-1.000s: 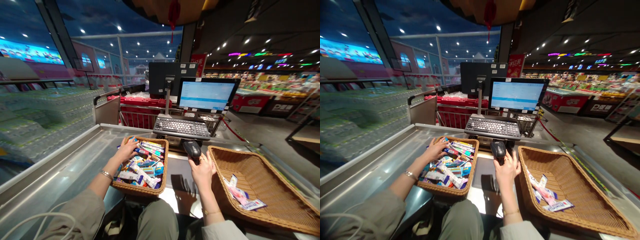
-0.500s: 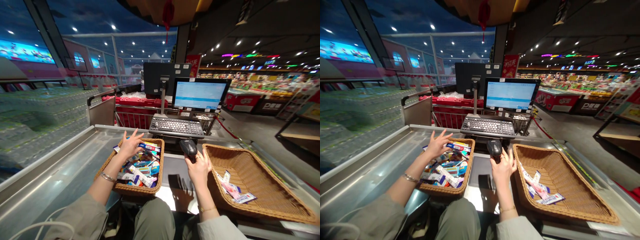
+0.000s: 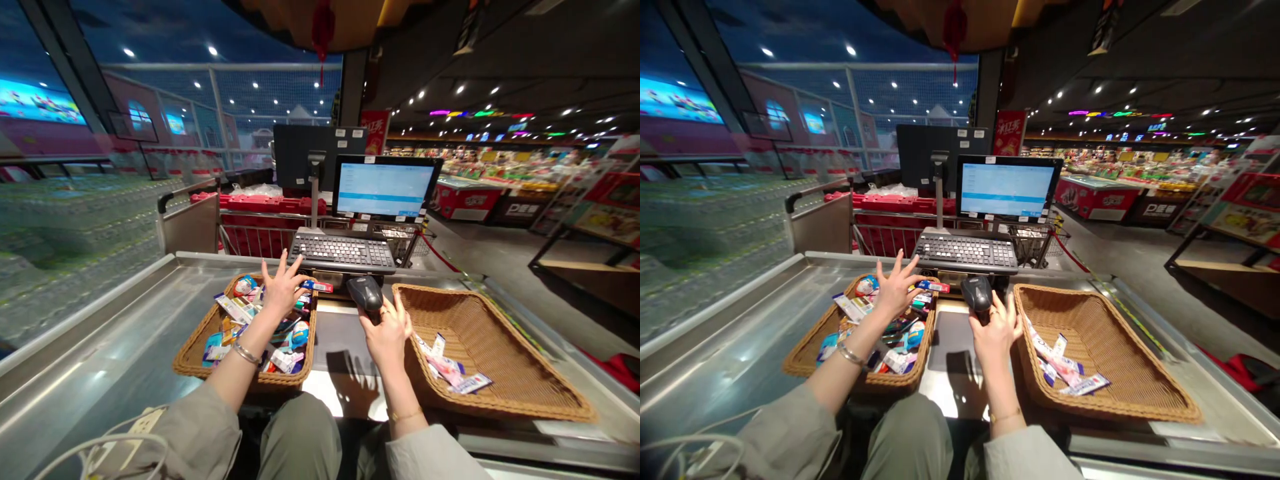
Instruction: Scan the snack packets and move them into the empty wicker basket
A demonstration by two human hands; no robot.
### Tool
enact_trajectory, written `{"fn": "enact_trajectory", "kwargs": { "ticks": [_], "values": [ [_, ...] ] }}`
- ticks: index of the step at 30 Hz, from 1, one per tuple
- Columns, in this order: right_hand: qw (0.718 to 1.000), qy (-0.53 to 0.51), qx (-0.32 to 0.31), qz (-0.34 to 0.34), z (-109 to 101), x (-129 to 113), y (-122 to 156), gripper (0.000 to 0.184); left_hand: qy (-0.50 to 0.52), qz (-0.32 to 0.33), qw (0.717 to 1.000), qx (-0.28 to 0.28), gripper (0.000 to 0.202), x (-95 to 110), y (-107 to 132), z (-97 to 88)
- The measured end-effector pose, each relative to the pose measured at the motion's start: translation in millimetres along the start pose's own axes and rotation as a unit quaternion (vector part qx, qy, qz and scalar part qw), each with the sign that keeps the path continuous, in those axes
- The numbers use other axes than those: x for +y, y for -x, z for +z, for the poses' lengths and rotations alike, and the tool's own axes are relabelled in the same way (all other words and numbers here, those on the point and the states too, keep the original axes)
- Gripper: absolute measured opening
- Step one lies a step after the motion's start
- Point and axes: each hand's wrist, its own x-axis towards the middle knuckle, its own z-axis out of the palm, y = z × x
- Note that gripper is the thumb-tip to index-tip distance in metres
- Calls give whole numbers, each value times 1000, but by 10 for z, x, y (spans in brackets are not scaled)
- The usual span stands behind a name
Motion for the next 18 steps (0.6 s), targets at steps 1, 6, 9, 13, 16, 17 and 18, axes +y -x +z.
{"fn": "enact_trajectory", "kwargs": {
  "ticks": [1,6,9,13,16,17,18],
  "values": [
    [1000,1,0,-2,-9,-5,3,33,0,-3,1000,4,22,29,-12,31],
    [1000,2,-8,-10,-42,-18,19,31,2,-19,1000,18,22,150,-58,137],
    [1000,6,-11,-15,-46,-20,24,30,16,-36,999,17,20,221,-86,168],
    [1000,13,-10,-25,-48,-22,30,28,33,-62,997,12,20,298,-122,206],
    [999,20,-12,-38,-51,-27,37,25,37,-72,997,18,20,339,-142,239],
    [999,21,-13,-41,-53,-29,39,25,36,-73,996,22,21,351,-148,250],
    [999,22,-14,-44,-54,-30,42,25,36,-74,996,24,20,362,-153,260]
  ]
}}
